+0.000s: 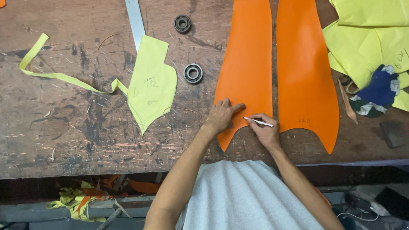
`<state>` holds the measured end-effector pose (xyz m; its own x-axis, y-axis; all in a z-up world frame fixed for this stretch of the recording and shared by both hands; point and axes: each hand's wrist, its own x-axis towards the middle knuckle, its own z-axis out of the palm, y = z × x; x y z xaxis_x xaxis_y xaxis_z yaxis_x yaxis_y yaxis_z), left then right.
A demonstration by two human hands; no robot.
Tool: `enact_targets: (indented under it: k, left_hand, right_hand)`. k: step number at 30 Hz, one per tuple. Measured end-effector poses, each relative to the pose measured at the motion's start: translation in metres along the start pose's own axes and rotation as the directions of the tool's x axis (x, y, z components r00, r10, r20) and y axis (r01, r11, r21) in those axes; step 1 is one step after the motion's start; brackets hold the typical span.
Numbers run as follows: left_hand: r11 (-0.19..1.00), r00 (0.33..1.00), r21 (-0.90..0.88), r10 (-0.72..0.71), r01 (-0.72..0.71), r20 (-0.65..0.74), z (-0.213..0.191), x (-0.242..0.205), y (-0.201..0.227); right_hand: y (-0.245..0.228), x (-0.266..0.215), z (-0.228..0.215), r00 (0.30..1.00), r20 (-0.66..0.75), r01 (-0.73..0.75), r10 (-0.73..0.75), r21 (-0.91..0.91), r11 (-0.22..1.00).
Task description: The person cuts a shape from orange fabric using shears, marks lines on the material with a white pencil, and then uses a paper pattern to mark and cut additional pieces.
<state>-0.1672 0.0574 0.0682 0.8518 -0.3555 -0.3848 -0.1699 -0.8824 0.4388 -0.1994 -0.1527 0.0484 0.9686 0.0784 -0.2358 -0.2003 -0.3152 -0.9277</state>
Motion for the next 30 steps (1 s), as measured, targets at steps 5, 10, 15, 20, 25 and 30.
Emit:
enact_targets:
  k: [5, 10, 15, 20, 25, 30]
  left_hand:
    - [1.0, 1.0, 0.027, -0.008, 0.008, -0.006, 0.001, 0.005, 0.001]
    - [0.997, 1.0, 0.08, 0.018, -0.017, -0.02, 0.0, 0.003, 0.007]
    - [0.99, 0.997, 0.132, 0.048, -0.04, -0.054, 0.008, 0.009, 0.009]
    - [0.992, 0.998, 0.124, 0.041, -0.034, -0.049, 0.007, 0.011, 0.011]
    - [0.993, 1.0, 0.12, 0.017, -0.015, -0.013, 0.0, 0.011, 0.015]
    - [0.995, 1.0, 0.099, -0.001, 0.001, 0.002, -0.004, 0.009, 0.017]
  right_hand:
    - [-0.001, -0.003, 0.003, 0.995, -0.035, 0.088, -0.091, -0.093, 0.992]
    - [-0.009, -0.003, 0.001, 0.991, -0.027, 0.128, -0.133, -0.151, 0.98]
    - [-0.007, -0.003, 0.001, 0.99, -0.04, 0.127, -0.135, -0.164, 0.978]
    - [-0.001, -0.002, 0.002, 0.992, -0.041, 0.115, -0.12, -0.113, 0.987]
    - [-0.002, -0.002, 0.001, 0.994, -0.041, 0.099, -0.105, -0.128, 0.987]
    - [-0.001, -0.002, 0.0, 0.994, -0.031, 0.105, -0.109, -0.105, 0.989]
